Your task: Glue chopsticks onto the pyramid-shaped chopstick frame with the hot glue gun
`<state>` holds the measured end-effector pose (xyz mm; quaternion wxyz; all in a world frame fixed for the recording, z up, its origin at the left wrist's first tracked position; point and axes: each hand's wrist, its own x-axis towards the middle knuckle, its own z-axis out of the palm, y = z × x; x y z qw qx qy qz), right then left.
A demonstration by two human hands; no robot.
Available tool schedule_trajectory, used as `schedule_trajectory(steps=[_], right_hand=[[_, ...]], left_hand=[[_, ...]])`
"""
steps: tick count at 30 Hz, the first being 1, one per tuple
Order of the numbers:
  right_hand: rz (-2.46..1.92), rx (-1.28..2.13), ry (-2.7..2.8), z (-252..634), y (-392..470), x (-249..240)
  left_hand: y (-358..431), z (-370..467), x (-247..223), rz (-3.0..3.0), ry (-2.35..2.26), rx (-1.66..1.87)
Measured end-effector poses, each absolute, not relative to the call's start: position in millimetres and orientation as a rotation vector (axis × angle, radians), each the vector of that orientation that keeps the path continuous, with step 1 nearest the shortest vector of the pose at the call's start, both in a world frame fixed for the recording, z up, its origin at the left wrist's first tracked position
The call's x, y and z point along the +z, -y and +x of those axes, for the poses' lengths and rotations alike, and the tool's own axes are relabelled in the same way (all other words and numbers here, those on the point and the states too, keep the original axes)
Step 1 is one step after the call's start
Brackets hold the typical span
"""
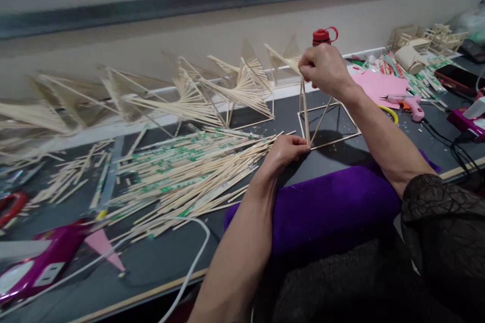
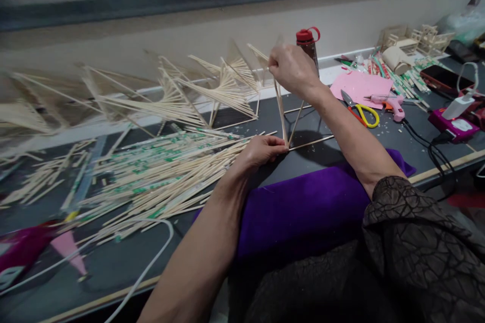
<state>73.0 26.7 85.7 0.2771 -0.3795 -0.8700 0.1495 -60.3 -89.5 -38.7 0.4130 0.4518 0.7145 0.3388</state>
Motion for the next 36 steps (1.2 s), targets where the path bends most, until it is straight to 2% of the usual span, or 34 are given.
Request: schedule_trajectory(steps=[9, 36], right_hand=[[-1.125, 0.185, 2.377, 73.0, -34.3, 78.6], [-1.060, 0.217, 2.569, 72.1, -46.5, 84.1]], left_hand=[[87.8, -59.8, -40.0, 1.160, -1.798, 0.860], [88.1, -61.9, -41.8, 1.208, -1.747, 0.861]])
